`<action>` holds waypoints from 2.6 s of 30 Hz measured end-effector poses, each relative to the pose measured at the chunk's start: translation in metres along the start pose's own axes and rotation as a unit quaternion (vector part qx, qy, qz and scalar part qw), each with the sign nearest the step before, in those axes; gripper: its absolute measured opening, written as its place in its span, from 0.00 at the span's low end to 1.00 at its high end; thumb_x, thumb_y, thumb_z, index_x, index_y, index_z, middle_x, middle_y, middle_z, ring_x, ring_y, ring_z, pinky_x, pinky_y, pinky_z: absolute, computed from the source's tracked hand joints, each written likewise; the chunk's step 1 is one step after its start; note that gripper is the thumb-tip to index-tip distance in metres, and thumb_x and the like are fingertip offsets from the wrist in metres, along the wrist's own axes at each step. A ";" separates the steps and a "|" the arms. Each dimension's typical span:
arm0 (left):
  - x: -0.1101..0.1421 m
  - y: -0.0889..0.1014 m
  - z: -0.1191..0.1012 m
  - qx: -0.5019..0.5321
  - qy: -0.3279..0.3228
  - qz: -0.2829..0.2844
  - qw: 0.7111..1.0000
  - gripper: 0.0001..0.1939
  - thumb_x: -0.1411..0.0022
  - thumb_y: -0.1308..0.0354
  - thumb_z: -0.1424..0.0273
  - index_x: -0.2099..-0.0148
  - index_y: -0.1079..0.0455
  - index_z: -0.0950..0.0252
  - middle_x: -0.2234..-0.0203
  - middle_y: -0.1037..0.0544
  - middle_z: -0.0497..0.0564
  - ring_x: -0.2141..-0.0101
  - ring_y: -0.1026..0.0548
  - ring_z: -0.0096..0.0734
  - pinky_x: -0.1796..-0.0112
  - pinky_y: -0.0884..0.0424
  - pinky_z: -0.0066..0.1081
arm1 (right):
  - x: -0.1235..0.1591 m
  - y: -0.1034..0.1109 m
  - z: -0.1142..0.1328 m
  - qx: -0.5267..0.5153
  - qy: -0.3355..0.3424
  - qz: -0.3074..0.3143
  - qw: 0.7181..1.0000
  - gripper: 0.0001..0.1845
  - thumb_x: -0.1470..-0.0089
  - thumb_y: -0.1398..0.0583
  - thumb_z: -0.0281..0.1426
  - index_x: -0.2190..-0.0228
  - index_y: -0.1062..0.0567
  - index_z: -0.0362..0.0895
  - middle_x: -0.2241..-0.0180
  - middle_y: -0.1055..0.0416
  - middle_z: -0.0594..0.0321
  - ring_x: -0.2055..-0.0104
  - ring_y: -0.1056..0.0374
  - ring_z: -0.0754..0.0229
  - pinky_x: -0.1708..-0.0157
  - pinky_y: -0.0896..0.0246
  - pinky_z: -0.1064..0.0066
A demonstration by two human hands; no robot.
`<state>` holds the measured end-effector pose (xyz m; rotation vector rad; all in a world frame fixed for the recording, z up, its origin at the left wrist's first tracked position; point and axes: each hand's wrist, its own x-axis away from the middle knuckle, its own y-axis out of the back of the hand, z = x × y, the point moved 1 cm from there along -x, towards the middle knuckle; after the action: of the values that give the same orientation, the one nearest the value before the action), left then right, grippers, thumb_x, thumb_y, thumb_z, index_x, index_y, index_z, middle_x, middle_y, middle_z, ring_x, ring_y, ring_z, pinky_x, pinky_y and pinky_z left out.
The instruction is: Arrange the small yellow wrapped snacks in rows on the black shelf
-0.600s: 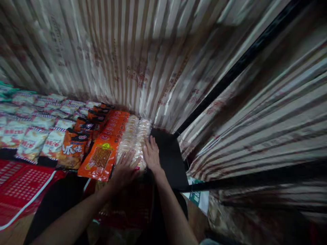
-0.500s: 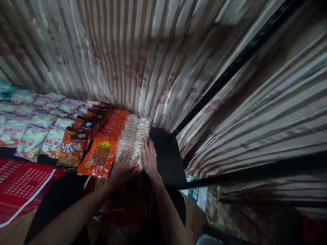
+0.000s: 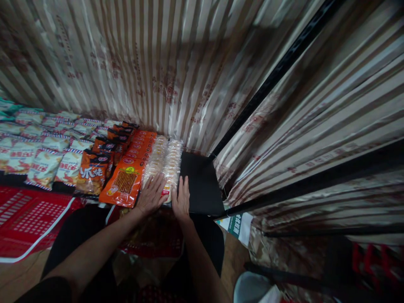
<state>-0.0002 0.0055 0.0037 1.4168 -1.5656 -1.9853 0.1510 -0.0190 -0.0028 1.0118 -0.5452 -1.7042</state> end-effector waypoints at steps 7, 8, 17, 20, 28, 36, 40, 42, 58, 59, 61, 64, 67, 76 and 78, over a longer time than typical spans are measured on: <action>0.006 -0.001 -0.001 0.000 0.007 -0.015 1.000 0.27 0.37 0.54 0.63 0.39 0.44 0.71 0.39 0.44 0.59 0.37 0.53 0.41 0.39 0.55 0.44 | 0.020 -0.012 -0.002 0.051 0.044 0.011 0.998 0.33 0.40 0.53 0.40 0.39 0.51 0.36 0.36 0.60 0.44 0.34 0.64 0.50 0.42 0.54 0.55; 0.009 -0.002 -0.002 -0.001 0.007 -0.014 1.000 0.27 0.37 0.54 0.63 0.39 0.44 0.71 0.39 0.44 0.59 0.37 0.53 0.41 0.39 0.55 0.45 | 0.019 -0.013 -0.002 0.054 0.039 0.012 0.998 0.33 0.40 0.54 0.40 0.39 0.51 0.36 0.36 0.59 0.44 0.34 0.63 0.50 0.42 0.54 0.55; 0.022 -0.005 -0.007 -0.003 0.025 0.028 0.999 0.28 0.37 0.55 0.63 0.38 0.45 0.71 0.38 0.47 0.61 0.37 0.56 0.42 0.39 0.56 0.46 | 0.018 -0.017 0.000 0.067 0.017 0.022 0.997 0.32 0.39 0.56 0.39 0.39 0.50 0.33 0.38 0.51 0.46 0.36 0.56 0.53 0.41 0.53 0.60; 0.022 -0.005 -0.007 0.000 0.034 0.027 0.999 0.28 0.37 0.54 0.62 0.38 0.46 0.70 0.38 0.47 0.59 0.36 0.56 0.41 0.39 0.57 0.46 | 0.018 -0.017 0.001 0.068 0.012 0.027 0.997 0.31 0.39 0.56 0.39 0.40 0.49 0.33 0.38 0.51 0.46 0.36 0.56 0.53 0.41 0.53 0.59; 0.047 0.000 -0.017 -0.010 0.043 0.017 0.999 0.29 0.37 0.54 0.61 0.38 0.46 0.72 0.39 0.45 0.61 0.37 0.55 0.43 0.39 0.59 0.46 | 0.025 -0.016 0.000 0.022 -0.013 -0.027 0.999 0.33 0.40 0.55 0.43 0.40 0.47 0.34 0.40 0.48 0.44 0.37 0.53 0.52 0.42 0.50 0.57; 0.048 0.002 -0.020 0.000 0.030 0.043 0.999 0.27 0.37 0.56 0.63 0.38 0.45 0.70 0.38 0.46 0.59 0.37 0.53 0.40 0.39 0.59 0.47 | 0.025 -0.016 0.000 0.011 -0.028 -0.013 0.999 0.31 0.39 0.55 0.41 0.43 0.42 0.33 0.43 0.41 0.46 0.38 0.52 0.51 0.43 0.49 0.57; 0.047 0.001 -0.023 0.004 0.043 0.053 0.998 0.28 0.37 0.55 0.62 0.38 0.46 0.70 0.38 0.47 0.59 0.37 0.54 0.41 0.39 0.60 0.46 | 0.025 -0.017 -0.002 0.014 -0.022 -0.012 1.000 0.30 0.39 0.55 0.40 0.43 0.41 0.34 0.43 0.40 0.48 0.37 0.52 0.51 0.42 0.49 0.57; 0.048 0.001 -0.025 0.004 0.051 0.054 0.997 0.28 0.37 0.55 0.62 0.37 0.46 0.70 0.38 0.47 0.59 0.37 0.54 0.41 0.39 0.60 0.47 | 0.026 -0.018 -0.002 0.018 -0.017 -0.015 1.000 0.30 0.39 0.56 0.40 0.42 0.41 0.34 0.43 0.41 0.48 0.37 0.52 0.51 0.42 0.49 0.57; 0.057 0.006 -0.026 0.021 0.029 0.046 0.998 0.28 0.37 0.56 0.66 0.37 0.48 0.72 0.38 0.48 0.61 0.37 0.57 0.42 0.39 0.58 0.49 | 0.038 -0.007 0.006 -0.017 0.002 -0.046 0.999 0.30 0.38 0.58 0.37 0.41 0.47 0.31 0.39 0.49 0.44 0.35 0.60 0.52 0.41 0.53 0.52; 0.060 0.007 -0.027 0.027 0.029 0.043 0.998 0.28 0.37 0.56 0.67 0.37 0.48 0.72 0.38 0.47 0.61 0.36 0.57 0.42 0.39 0.57 0.48 | 0.044 -0.005 0.007 -0.025 0.014 -0.058 0.998 0.29 0.38 0.58 0.35 0.41 0.46 0.32 0.40 0.48 0.44 0.35 0.59 0.52 0.41 0.52 0.52; 0.068 0.007 -0.028 0.041 0.030 0.032 0.998 0.27 0.37 0.56 0.68 0.38 0.47 0.72 0.38 0.46 0.62 0.36 0.56 0.41 0.40 0.54 0.47 | 0.058 -0.002 0.010 -0.038 0.033 -0.082 0.995 0.26 0.39 0.58 0.33 0.42 0.44 0.34 0.42 0.44 0.45 0.37 0.54 0.53 0.43 0.50 0.51; 0.091 0.007 -0.029 0.064 0.013 0.027 0.997 0.24 0.37 0.58 0.71 0.39 0.44 0.69 0.41 0.40 0.60 0.37 0.52 0.39 0.42 0.46 0.44 | 0.084 -0.004 0.010 -0.052 0.027 -0.103 0.993 0.23 0.39 0.58 0.32 0.48 0.36 0.36 0.48 0.36 0.47 0.41 0.45 0.54 0.45 0.46 0.53; 0.120 0.002 -0.031 0.091 -0.024 0.056 0.994 0.20 0.37 0.56 0.71 0.44 0.38 0.68 0.44 0.34 0.59 0.39 0.46 0.39 0.45 0.39 0.42 | 0.111 -0.015 0.003 -0.060 0.017 -0.091 0.994 0.21 0.40 0.58 0.31 0.52 0.33 0.38 0.52 0.33 0.49 0.45 0.41 0.55 0.47 0.44 0.55; 0.150 -0.036 -0.025 0.092 0.256 0.274 0.923 0.16 0.43 0.54 0.76 0.55 0.30 0.68 0.47 0.32 0.62 0.48 0.32 0.38 0.52 0.32 0.35 | 0.140 -0.073 -0.019 -0.038 -0.061 0.132 0.989 0.19 0.44 0.53 0.27 0.56 0.28 0.37 0.57 0.29 0.49 0.52 0.35 0.54 0.52 0.39 0.60; 0.151 -0.042 -0.023 0.106 0.284 0.328 0.895 0.16 0.44 0.54 0.76 0.55 0.30 0.68 0.51 0.28 0.61 0.50 0.29 0.37 0.53 0.33 0.33 | 0.140 -0.080 -0.020 -0.046 -0.071 0.181 0.980 0.16 0.46 0.49 0.27 0.59 0.26 0.39 0.60 0.27 0.50 0.55 0.32 0.54 0.55 0.37 0.63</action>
<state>-0.0424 -0.0951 -0.1110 1.1567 -1.6866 -0.9313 0.1091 -0.1168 -0.1252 0.6797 -0.6901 -1.4667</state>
